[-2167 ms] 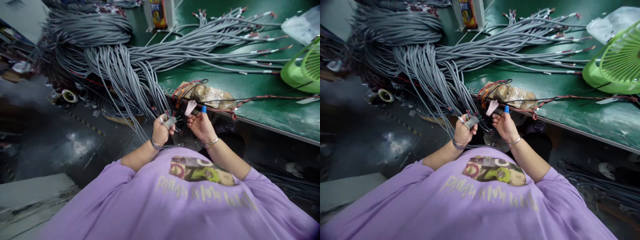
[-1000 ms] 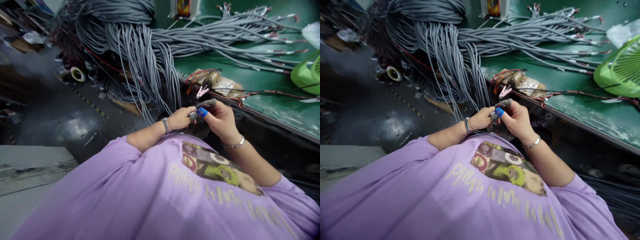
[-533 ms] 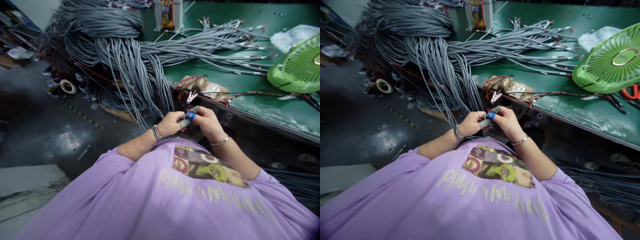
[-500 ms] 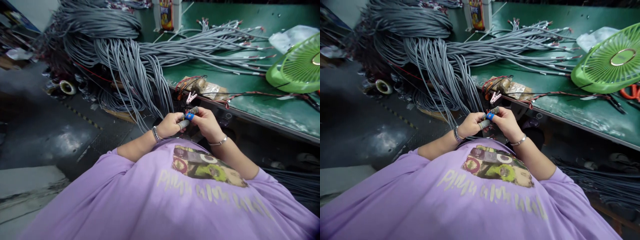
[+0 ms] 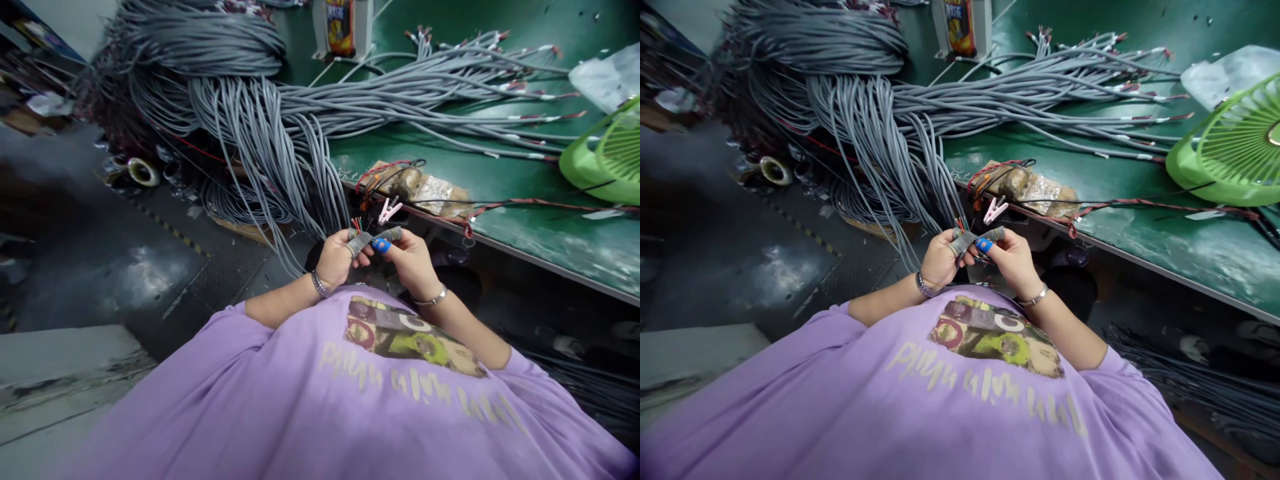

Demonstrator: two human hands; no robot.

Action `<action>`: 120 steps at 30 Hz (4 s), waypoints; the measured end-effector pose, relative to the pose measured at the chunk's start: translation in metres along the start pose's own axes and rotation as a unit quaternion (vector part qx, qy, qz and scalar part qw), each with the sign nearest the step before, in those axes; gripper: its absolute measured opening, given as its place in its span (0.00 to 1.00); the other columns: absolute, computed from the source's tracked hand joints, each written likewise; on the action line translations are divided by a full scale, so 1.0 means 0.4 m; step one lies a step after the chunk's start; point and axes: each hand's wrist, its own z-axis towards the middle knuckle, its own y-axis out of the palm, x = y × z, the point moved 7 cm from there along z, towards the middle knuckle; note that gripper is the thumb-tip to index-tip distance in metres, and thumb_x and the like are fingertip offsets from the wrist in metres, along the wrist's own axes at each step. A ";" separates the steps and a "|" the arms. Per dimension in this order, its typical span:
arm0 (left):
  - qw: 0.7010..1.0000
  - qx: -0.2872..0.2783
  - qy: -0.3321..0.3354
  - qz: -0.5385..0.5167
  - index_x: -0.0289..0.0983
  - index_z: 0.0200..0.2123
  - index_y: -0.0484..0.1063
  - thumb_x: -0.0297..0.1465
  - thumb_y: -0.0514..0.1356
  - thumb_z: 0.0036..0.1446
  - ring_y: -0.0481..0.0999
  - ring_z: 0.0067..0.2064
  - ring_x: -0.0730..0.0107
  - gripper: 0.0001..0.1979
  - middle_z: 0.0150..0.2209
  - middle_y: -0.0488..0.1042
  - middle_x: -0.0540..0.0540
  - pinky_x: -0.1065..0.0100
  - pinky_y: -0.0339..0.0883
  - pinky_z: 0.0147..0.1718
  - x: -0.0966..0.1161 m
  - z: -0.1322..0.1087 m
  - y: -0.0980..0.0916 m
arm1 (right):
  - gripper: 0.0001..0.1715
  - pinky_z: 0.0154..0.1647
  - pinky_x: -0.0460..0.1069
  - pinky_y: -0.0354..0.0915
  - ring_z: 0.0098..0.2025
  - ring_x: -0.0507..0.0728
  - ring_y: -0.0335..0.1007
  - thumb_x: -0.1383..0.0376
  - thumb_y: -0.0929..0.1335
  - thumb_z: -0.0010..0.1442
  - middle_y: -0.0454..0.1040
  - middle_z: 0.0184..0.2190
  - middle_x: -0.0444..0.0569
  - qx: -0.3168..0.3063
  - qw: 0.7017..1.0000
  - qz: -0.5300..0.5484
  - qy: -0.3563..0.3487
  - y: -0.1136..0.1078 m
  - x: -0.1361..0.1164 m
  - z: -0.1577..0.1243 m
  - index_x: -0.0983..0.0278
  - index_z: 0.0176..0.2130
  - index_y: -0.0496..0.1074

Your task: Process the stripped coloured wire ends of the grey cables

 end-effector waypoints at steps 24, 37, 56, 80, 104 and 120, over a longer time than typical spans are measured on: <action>0.988 -0.083 -0.001 0.130 0.35 0.25 0.71 0.45 0.69 0.50 0.68 0.17 0.81 0.20 0.21 0.75 0.50 0.77 0.55 0.15 -0.021 0.012 0.001 | 0.19 0.25 0.45 0.61 0.24 0.48 0.63 0.55 0.81 0.42 0.74 0.24 0.41 0.006 0.992 0.061 0.108 0.007 0.065 0.029 0.62 0.27 0.76; 0.987 -0.100 -0.024 0.121 0.35 0.24 0.70 0.43 0.68 0.51 0.67 0.16 0.81 0.18 0.20 0.74 0.51 0.77 0.51 0.14 -0.033 0.003 0.001 | 0.18 0.25 0.45 0.58 0.26 0.49 0.65 0.54 0.80 0.45 0.75 0.26 0.43 -0.030 0.995 0.033 0.091 0.020 0.058 0.024 0.62 0.31 0.77; 0.997 -0.045 -0.032 0.060 0.36 0.24 0.68 0.44 0.70 0.47 0.66 0.15 0.82 0.20 0.19 0.73 0.52 0.77 0.51 0.13 -0.025 0.000 -0.005 | 0.18 0.24 0.44 0.58 0.23 0.46 0.60 0.58 0.81 0.41 0.73 0.24 0.41 0.003 0.990 0.085 0.109 0.011 0.069 0.020 0.63 0.28 0.77; 1.000 0.020 -0.006 0.012 0.37 0.26 0.67 0.44 0.69 0.48 0.65 0.15 0.81 0.19 0.19 0.72 0.54 0.77 0.49 0.13 -0.021 0.005 -0.032 | 0.18 0.24 0.45 0.55 0.21 0.47 0.55 0.59 0.80 0.40 0.63 0.16 0.38 0.021 0.981 0.114 0.158 0.023 0.087 -0.007 0.63 0.24 0.72; 0.980 -0.144 -0.136 -0.024 0.36 0.26 0.65 0.44 0.73 0.37 0.59 0.12 0.82 0.24 0.15 0.66 0.54 0.76 0.45 0.11 0.002 0.050 0.049 | 0.34 0.26 0.46 0.66 0.24 0.50 0.65 0.33 0.70 0.51 0.73 0.24 0.43 0.012 0.968 0.201 0.148 0.019 0.061 0.134 0.61 0.31 0.72; 0.983 -0.134 -0.123 0.001 0.36 0.25 0.67 0.44 0.72 0.40 0.58 0.12 0.82 0.22 0.14 0.67 0.53 0.76 0.46 0.10 -0.012 0.041 0.044 | 0.36 0.28 0.47 0.66 0.26 0.51 0.66 0.31 0.68 0.51 0.75 0.27 0.44 0.004 0.955 0.247 0.166 0.017 0.081 0.134 0.60 0.34 0.72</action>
